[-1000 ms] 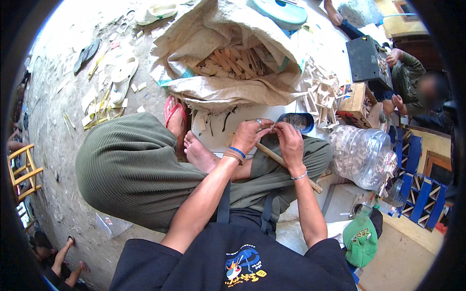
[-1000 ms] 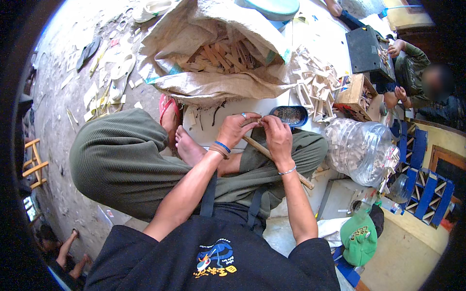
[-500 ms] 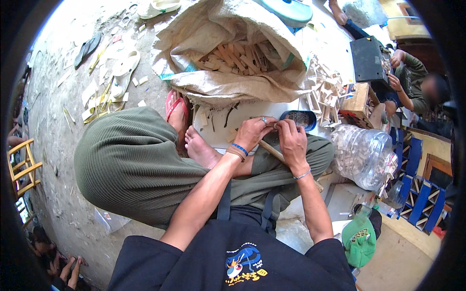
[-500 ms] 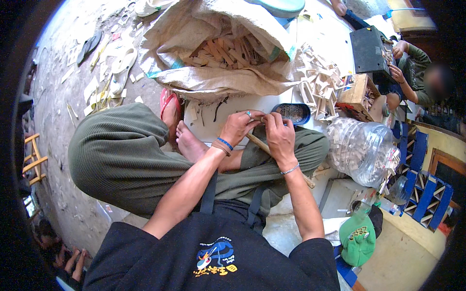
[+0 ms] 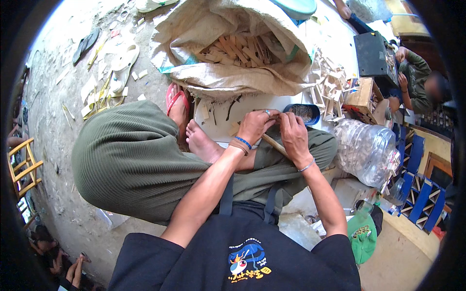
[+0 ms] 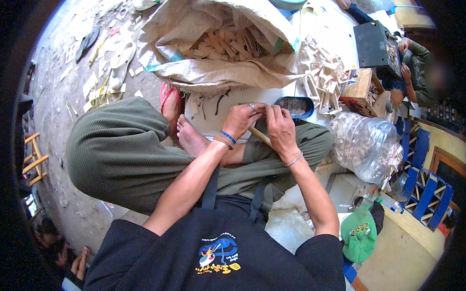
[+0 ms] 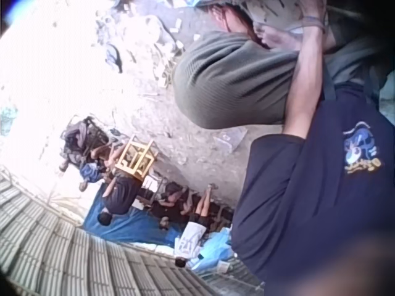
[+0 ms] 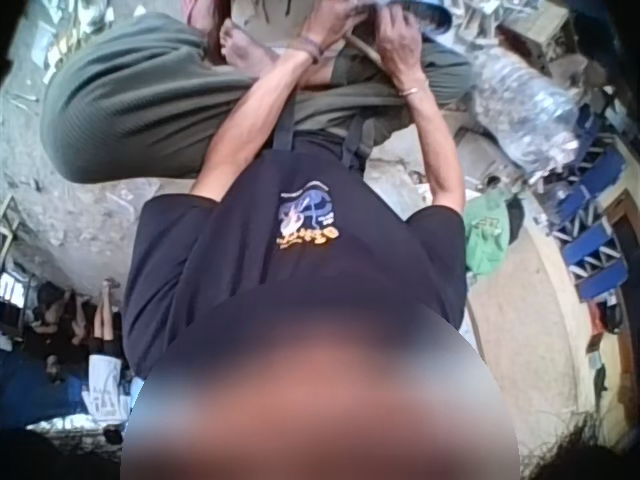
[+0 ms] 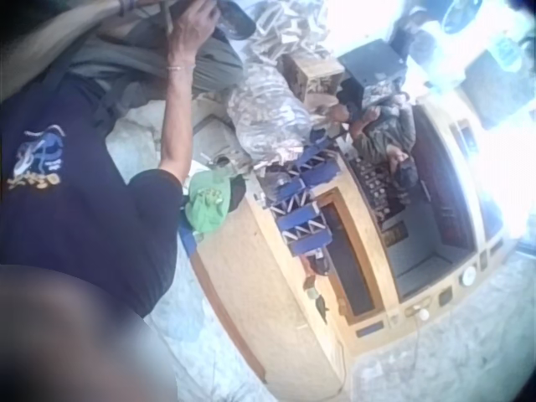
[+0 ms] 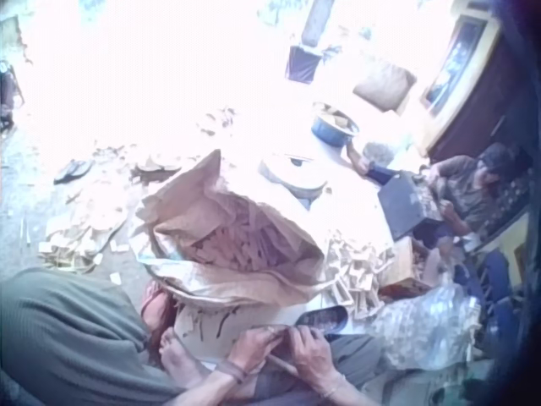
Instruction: The person sits on the floor and repeatedly picks up small wooden pieces and metal pins from a sack and a container. They insert the pins into the wood and use a hammer to tap them in place, then place the assembled pieces into a sack.
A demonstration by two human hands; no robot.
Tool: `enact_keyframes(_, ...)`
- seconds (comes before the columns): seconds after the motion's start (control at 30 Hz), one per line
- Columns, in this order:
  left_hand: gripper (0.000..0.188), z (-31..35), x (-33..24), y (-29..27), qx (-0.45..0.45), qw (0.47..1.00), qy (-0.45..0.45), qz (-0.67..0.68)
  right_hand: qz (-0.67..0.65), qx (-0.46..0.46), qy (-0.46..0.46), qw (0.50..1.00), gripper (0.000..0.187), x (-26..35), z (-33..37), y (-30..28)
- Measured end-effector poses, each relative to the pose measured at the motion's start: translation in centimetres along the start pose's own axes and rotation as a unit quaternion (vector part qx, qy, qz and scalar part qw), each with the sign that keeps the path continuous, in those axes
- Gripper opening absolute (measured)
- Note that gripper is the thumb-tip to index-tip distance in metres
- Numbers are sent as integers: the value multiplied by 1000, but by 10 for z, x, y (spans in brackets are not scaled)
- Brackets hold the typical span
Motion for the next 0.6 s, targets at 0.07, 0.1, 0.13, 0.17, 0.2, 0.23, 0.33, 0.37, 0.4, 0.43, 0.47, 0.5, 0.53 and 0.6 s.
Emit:
enact_keyframes(0.07,29,0,0,-4,-13,1000,-13,16,8,2,-10,1000,18,1,-2,-2)
enact_keyframes(0.1,29,-1,0,-5,-16,999,-22,26,7,6,4,1000,18,-2,-2,-4)
enact_keyframes(0.13,29,-1,-2,-4,-7,1000,-15,15,5,15,17,1000,18,-4,-2,-4)
enact_keyframes(0.17,29,-1,-2,-3,4,1000,-13,3,4,26,30,999,18,-7,-3,-3)
enact_keyframes(0.2,29,-1,-3,-4,9,1000,-9,-5,-13,8,34,999,19,-7,-4,-7)
enact_keyframes(0.23,29,-1,-1,-4,5,1000,-23,12,-28,-5,42,999,21,-7,-4,-10)
enact_keyframes(0.33,29,-3,2,-5,-13,998,-43,53,-78,-55,97,991,25,-20,-1,-22)
enact_keyframes(0.37,29,-2,3,-5,-11,998,-45,51,-97,-73,120,985,26,-26,1,-25)
enact_keyframes(0.4,29,-2,4,-5,-10,998,-48,49,-122,-75,163,976,25,-36,4,-23)
enact_keyframes(0.43,29,-3,3,-6,-10,998,-39,39,-163,-56,216,961,24,-47,9,-14)
enact_keyframes(0.47,29,-2,1,-6,-9,999,-32,30,-205,-35,268,941,24,-57,15,-4)
enact_keyframes(0.5,28,-2,0,-6,-7,999,-24,21,-249,-23,311,917,24,-65,21,5)
enact_keyframes(0.53,28,-2,0,-6,-3,999,-33,27,-313,20,379,870,27,-71,31,25)
enact_keyframes(0.6,28,-2,1,-5,5,998,-53,35,-368,27,408,835,28,-74,35,41)
Point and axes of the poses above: each hand's wrist, its own z-axis away from the middle knuckle, its own y-axis out of the palm, x = y × z, the point moved 10 cm from there along -z, towards the middle knuckle, and after that the axes turned 11 degrees about -x, right-handed, at the moved point
